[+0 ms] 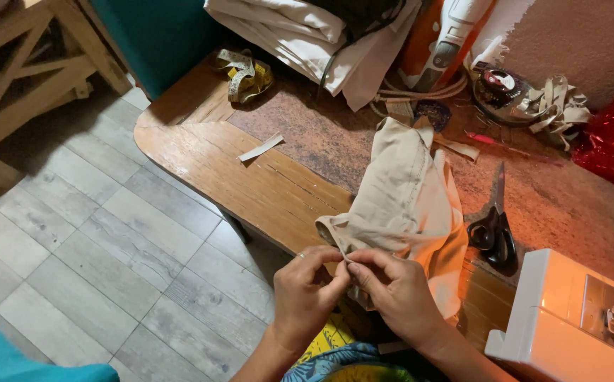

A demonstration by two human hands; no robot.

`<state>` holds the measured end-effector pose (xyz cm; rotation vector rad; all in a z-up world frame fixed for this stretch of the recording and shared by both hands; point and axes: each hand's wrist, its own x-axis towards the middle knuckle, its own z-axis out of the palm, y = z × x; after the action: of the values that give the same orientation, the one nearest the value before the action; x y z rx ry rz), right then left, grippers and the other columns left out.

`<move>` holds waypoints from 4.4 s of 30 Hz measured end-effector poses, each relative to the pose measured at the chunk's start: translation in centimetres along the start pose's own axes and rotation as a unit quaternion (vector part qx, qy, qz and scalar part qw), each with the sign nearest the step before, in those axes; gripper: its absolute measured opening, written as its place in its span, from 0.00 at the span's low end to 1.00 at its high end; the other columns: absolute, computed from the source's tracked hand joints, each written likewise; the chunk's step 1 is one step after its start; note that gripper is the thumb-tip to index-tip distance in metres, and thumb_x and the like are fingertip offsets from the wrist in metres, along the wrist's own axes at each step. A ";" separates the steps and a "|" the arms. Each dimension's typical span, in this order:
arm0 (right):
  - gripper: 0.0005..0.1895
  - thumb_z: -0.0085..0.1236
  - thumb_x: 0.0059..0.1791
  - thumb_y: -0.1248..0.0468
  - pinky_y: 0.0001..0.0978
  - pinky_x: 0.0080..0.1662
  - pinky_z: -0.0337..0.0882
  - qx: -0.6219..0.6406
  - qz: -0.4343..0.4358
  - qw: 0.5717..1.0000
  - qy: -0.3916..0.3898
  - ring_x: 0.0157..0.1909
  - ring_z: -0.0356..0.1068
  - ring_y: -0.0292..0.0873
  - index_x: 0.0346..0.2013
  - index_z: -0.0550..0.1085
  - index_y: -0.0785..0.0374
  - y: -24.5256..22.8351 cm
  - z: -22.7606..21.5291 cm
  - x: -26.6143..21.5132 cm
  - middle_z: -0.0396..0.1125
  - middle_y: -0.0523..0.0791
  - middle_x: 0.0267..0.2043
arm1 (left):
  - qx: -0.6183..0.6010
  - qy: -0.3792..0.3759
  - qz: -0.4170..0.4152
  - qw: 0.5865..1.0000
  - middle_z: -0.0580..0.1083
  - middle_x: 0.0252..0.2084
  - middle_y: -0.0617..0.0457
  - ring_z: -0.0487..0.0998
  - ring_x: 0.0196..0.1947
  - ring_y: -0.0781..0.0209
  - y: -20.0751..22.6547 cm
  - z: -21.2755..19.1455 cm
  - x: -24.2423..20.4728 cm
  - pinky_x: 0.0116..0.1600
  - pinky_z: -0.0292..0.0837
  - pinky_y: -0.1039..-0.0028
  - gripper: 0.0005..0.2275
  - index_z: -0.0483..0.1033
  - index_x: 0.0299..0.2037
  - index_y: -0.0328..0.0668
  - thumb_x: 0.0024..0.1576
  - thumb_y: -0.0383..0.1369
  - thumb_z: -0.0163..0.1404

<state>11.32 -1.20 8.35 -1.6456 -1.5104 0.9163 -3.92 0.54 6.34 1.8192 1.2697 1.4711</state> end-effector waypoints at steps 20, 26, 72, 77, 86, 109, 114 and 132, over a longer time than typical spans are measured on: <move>0.09 0.61 0.46 0.61 0.24 0.47 0.75 -0.066 -0.137 0.988 0.030 0.40 0.79 0.32 0.39 0.81 0.59 0.8 0.3 0.3 0.80 0.39 0.38 | -0.135 -0.111 -0.274 0.946 0.76 0.21 0.58 0.71 0.21 0.73 -3.5 -1.2 -0.7 0.27 0.66 0.81 0.04 0.78 0.22 0.42 0.46 0.24 0.57; 0.10 0.62 0.46 0.59 0.26 0.41 0.74 -0.087 -0.157 0.984 0.007 0.38 0.79 0.34 0.39 0.81 0.58 0.5 0.8 0.2 0.80 0.39 0.37 | -0.309 -0.172 -0.337 0.872 0.77 0.24 0.53 0.72 0.21 0.71 -5.2 -0.7 -0.8 0.27 0.69 0.82 0.02 0.79 0.29 0.35 0.52 0.24 0.59; 0.34 0.46 0.50 0.40 0.53 0.60 0.63 -0.320 0.141 0.926 -0.145 0.69 0.55 0.55 0.70 0.58 0.42 -1.2 -11.0 8.1 0.51 0.49 0.71 | 0.321 -0.203 0.368 0.849 0.74 0.39 0.51 0.72 0.34 0.53 2.3 3.3 6.1 0.37 0.64 0.65 0.09 0.76 0.39 0.46 0.50 0.34 0.49; 0.28 0.49 0.51 0.45 0.47 0.56 0.63 -0.377 0.119 0.905 -0.159 0.61 0.60 0.49 0.65 0.62 0.46 0.0 -10.5 9.6 0.58 0.47 0.63 | 0.415 -0.475 0.133 0.764 0.75 0.35 0.54 0.76 0.37 0.44 -2.2 1.7 -0.9 0.35 0.67 0.57 0.06 0.77 0.35 0.55 0.51 0.40 0.50; 0.08 0.62 0.47 0.54 0.34 0.44 0.67 -0.319 -0.034 0.932 -0.168 0.39 0.71 0.39 0.32 0.78 0.54 0.0 -8.7 11.2 0.74 0.39 0.36 | 0.237 -0.163 0.202 0.936 0.72 0.34 0.48 0.74 0.33 0.48 -2.1 5.4 3.9 0.35 0.65 0.60 0.14 0.72 0.37 0.44 0.57 0.46 0.53; 0.04 0.63 0.45 0.57 0.26 0.40 0.72 -0.347 -0.028 0.869 -0.351 0.32 0.72 0.33 0.26 0.77 0.50 2.4 -4.7 12.3 0.74 0.35 0.29 | 0.397 -0.226 0.133 0.880 0.49 0.74 0.37 0.47 0.74 0.43 -6.1 6.1 0.9 0.75 0.28 0.47 0.52 0.53 0.69 0.34 0.46 0.73 0.37; 0.04 0.60 0.49 0.59 0.14 0.37 0.73 -0.335 0.015 0.879 -0.341 0.31 0.70 0.28 0.29 0.77 0.52 0.2 -5.2 11.3 0.72 0.35 0.30 | 0.399 -0.233 0.123 0.878 0.47 0.75 0.38 0.43 0.75 0.45 -6.4 6.2 0.6 0.76 0.24 0.46 0.53 0.50 0.70 0.34 0.46 0.76 0.34; 0.08 0.56 0.52 0.58 0.20 0.42 0.76 -0.396 0.104 0.864 -0.292 0.34 0.72 0.32 0.30 0.76 0.53 -0.6 -5.6 13.7 0.72 0.38 0.32 | 0.411 -0.239 0.124 0.871 0.53 0.72 0.40 0.49 0.73 0.45 -6.0 6.0 1.0 0.75 0.25 0.44 0.53 0.52 0.70 0.36 0.47 0.77 0.31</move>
<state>16.72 12.34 11.16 -2.2628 -2.3851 1.0405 -0.46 5.29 0.13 2.7451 1.5459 0.4698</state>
